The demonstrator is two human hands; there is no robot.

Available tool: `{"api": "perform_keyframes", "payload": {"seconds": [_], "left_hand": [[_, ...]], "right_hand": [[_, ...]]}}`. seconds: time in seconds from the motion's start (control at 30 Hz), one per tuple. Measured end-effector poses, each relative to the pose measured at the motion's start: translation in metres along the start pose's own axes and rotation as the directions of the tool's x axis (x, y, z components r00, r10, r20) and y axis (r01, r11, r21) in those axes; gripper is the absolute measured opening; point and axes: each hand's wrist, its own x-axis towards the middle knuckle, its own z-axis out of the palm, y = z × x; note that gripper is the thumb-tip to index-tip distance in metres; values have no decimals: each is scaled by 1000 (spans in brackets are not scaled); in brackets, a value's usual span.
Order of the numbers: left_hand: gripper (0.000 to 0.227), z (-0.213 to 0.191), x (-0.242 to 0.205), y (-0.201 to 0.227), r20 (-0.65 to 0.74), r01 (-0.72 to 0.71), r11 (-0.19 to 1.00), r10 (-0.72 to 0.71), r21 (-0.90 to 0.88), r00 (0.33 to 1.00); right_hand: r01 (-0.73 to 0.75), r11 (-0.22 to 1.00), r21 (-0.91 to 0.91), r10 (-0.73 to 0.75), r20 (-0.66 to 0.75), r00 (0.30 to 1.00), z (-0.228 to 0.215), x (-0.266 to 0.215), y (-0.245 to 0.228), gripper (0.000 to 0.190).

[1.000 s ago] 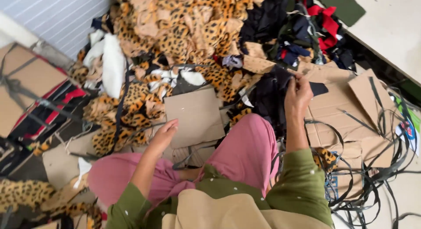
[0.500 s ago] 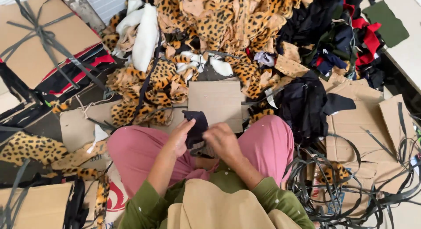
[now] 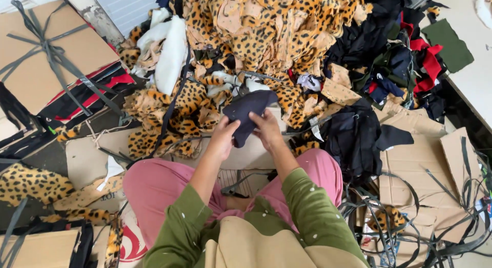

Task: Sorting through a pile of fabric scraps on the floor to separate specific pieces

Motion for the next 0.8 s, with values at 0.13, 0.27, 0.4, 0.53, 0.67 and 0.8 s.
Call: {"api": "perform_keyframes", "payload": {"seconds": [0.13,0.27,0.4,0.53,0.67,0.8], "left_hand": [[54,-41,10,-61,-97,29,993,-18,112,995],[67,-73,-18,-102,-178,255,901,-203,352,963],[66,-89,-13,-94,-140,217,878,-173,427,975],[64,-57,-22,-19,-108,85,886,-40,456,993],[61,-55,-24,-10,-124,116,773,-49,623,991],[62,-89,-18,-90,-143,170,589,-93,790,985]], "right_hand": [[-205,976,76,208,-40,977,-45,41,111,61],[-329,928,177,348,-95,933,-48,21,114,51],[-250,945,212,269,-69,961,-37,32,84,47],[-125,968,215,140,-55,989,-25,57,43,60],[1,977,214,28,-133,991,-17,51,21,61],[-12,988,152,43,-205,978,-51,68,64,58]]}}
